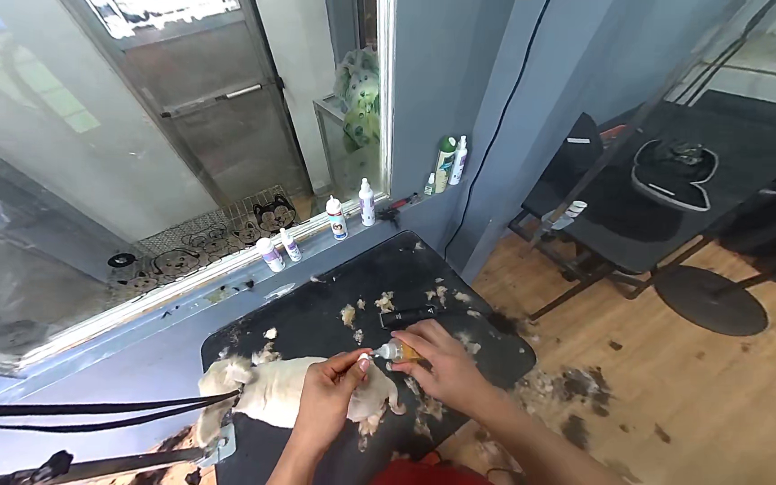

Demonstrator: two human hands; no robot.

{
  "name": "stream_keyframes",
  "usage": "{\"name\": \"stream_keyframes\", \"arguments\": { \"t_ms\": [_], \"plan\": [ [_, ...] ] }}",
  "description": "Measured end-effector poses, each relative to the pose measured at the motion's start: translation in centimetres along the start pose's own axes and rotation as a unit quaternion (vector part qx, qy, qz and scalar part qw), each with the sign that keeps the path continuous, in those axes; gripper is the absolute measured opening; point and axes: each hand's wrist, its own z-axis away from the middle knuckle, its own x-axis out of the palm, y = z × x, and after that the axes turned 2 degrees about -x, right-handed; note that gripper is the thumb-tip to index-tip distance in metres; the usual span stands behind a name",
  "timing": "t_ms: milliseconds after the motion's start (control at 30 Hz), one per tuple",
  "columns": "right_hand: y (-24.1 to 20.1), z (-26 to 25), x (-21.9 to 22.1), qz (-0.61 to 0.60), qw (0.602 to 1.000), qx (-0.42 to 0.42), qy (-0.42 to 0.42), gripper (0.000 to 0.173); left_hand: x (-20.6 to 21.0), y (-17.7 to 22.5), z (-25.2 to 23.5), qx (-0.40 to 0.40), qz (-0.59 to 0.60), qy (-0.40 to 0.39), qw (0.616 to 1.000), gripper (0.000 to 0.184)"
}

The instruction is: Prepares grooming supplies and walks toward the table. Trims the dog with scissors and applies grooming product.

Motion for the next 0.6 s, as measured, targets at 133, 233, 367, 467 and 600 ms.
{"name": "stream_keyframes", "arguments": {
  "t_ms": [133, 233, 367, 467, 600],
  "plan": [
    [-1.4, -0.9, -2.9, 0.130, 0.987, -0.091, 0.017, 0.034, 0.6, 0.1, -0.2, 0.032, -0.070, -0.027, 0.997, 0.023],
    [-2.1, -0.9, -4.1, 0.186, 0.977, -0.102, 0.006, 0.032, 0.9, -0.1, -0.3, 0.046, -0.096, -0.039, 0.994, 0.023],
    [-2.5, -0.9, -4.8, 0.232, 0.966, -0.113, 0.001, 0.030, 1.0, -0.7, -0.3, 0.046, -0.104, -0.047, 0.992, 0.023],
    [-2.9, -0.9, -5.2, 0.249, 0.960, -0.124, -0.005, 0.029, 1.1, -0.8, 0.0, 0.035, -0.104, -0.048, 0.993, 0.023],
    [-3.2, -0.9, -5.3, 0.252, 0.958, -0.139, -0.011, 0.031, 1.0, -0.8, 0.2, 0.026, -0.112, -0.057, 0.992, 0.023]
  ]
}}
